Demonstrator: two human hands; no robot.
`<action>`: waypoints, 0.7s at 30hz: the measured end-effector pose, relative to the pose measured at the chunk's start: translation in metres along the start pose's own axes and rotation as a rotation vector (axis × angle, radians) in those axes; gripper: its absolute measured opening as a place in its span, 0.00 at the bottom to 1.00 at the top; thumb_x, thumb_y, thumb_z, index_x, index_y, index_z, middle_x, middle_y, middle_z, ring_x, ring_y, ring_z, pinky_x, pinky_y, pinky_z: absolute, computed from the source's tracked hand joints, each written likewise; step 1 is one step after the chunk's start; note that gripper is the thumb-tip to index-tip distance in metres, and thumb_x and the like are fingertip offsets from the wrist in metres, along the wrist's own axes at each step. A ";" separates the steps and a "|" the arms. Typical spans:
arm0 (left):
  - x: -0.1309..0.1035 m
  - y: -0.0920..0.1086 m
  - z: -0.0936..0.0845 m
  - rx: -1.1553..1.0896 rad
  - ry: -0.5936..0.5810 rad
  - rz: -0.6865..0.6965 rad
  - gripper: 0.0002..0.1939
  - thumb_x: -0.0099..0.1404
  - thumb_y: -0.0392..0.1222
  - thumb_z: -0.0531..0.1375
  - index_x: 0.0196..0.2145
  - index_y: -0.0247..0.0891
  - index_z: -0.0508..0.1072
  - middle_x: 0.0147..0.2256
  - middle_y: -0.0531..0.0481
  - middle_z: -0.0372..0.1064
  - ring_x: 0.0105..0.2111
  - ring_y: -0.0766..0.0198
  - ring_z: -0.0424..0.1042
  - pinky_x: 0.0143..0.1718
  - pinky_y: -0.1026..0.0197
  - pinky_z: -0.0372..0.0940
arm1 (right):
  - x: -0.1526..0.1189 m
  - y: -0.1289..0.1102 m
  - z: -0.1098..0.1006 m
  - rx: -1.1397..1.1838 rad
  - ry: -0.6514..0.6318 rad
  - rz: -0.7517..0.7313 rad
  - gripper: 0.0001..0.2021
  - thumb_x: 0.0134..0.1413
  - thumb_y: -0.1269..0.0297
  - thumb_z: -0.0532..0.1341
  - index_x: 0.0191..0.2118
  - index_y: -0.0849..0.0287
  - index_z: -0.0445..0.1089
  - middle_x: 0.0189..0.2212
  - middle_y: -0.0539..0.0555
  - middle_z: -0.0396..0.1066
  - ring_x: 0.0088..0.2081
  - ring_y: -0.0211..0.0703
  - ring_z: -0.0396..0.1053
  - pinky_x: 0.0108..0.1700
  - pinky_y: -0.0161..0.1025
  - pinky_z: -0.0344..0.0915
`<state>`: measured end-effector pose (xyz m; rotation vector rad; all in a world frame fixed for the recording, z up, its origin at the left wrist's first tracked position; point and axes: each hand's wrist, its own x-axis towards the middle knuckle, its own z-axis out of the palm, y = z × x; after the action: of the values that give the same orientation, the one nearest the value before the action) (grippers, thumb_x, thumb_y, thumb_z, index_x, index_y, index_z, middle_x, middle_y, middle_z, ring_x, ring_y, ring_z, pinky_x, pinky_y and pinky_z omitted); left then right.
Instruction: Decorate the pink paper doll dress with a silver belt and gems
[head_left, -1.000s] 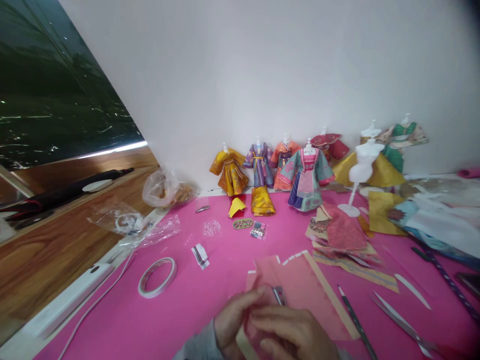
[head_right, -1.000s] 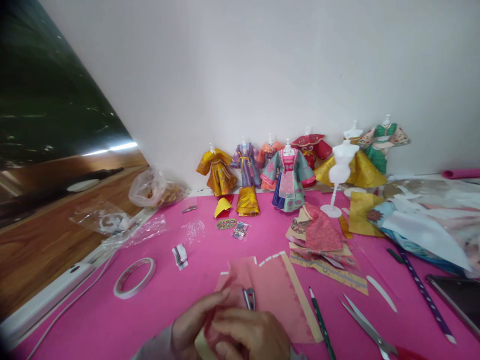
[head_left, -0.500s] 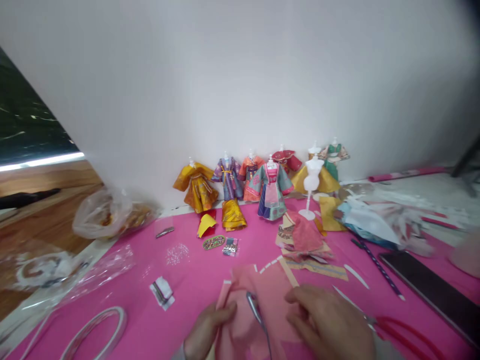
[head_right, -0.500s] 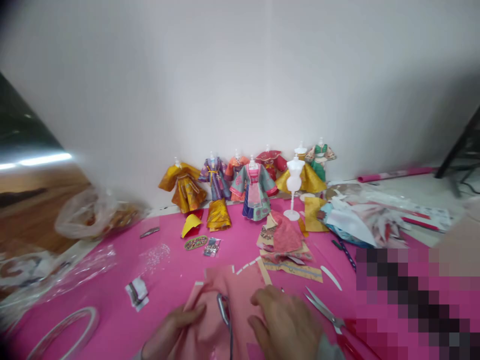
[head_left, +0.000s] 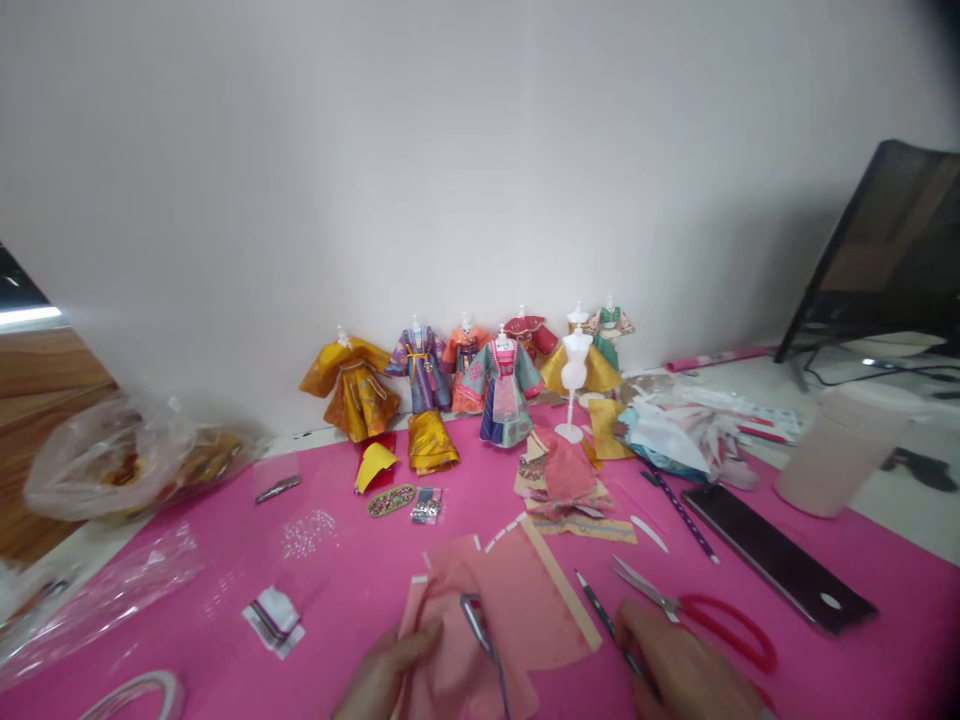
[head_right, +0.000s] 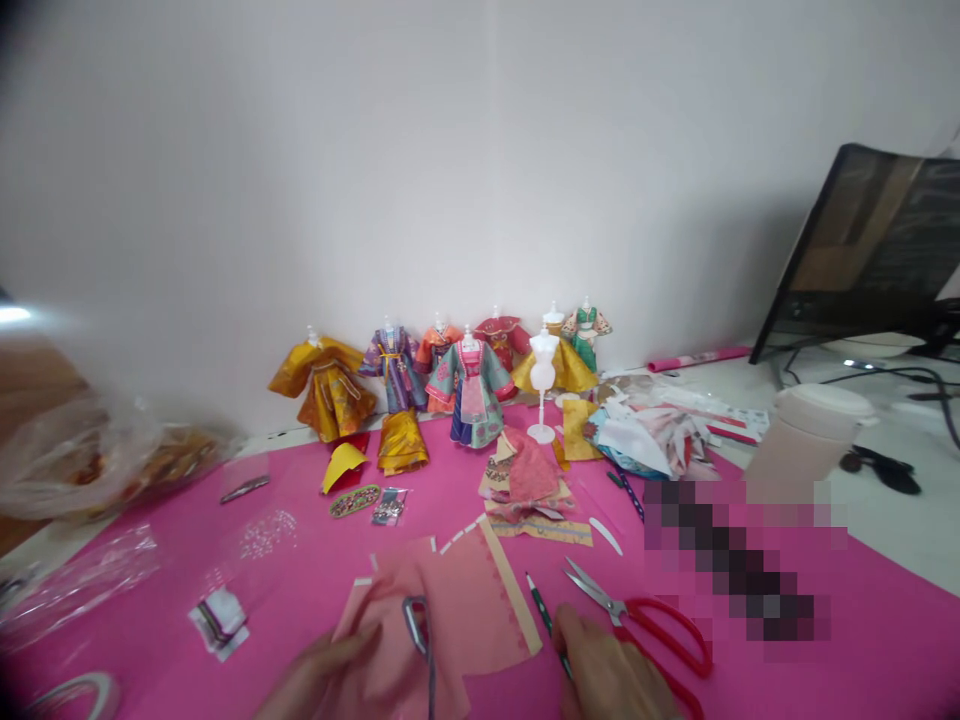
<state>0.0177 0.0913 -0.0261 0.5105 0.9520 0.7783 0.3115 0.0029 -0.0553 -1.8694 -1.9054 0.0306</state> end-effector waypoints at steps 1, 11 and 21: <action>0.001 0.000 0.000 -0.007 -0.009 0.002 0.20 0.49 0.40 0.72 0.40 0.30 0.77 0.35 0.39 0.79 0.41 0.44 0.77 0.44 0.52 0.68 | 0.003 0.002 -0.009 -0.009 -0.074 0.018 0.09 0.47 0.72 0.57 0.34 0.49 0.66 0.24 0.45 0.74 0.25 0.43 0.74 0.25 0.37 0.61; -0.003 0.001 0.005 -0.021 0.040 -0.021 0.26 0.48 0.38 0.71 0.46 0.28 0.74 0.29 0.41 0.79 0.34 0.45 0.79 0.37 0.52 0.70 | 0.078 0.087 -0.072 -0.301 -0.116 0.291 0.11 0.53 0.71 0.56 0.43 0.57 0.70 0.32 0.60 0.77 0.33 0.54 0.75 0.28 0.40 0.55; -0.004 -0.017 0.009 -0.107 -0.061 0.098 0.13 0.52 0.35 0.66 0.37 0.29 0.76 0.28 0.41 0.78 0.31 0.50 0.78 0.36 0.54 0.70 | 0.079 0.021 -0.059 -0.042 -0.188 0.108 0.12 0.61 0.58 0.51 0.37 0.54 0.70 0.32 0.56 0.74 0.33 0.48 0.72 0.33 0.41 0.62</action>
<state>0.0302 0.0769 -0.0307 0.4877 0.8288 0.8918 0.3543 0.0617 0.0145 -2.0604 -1.9374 0.2096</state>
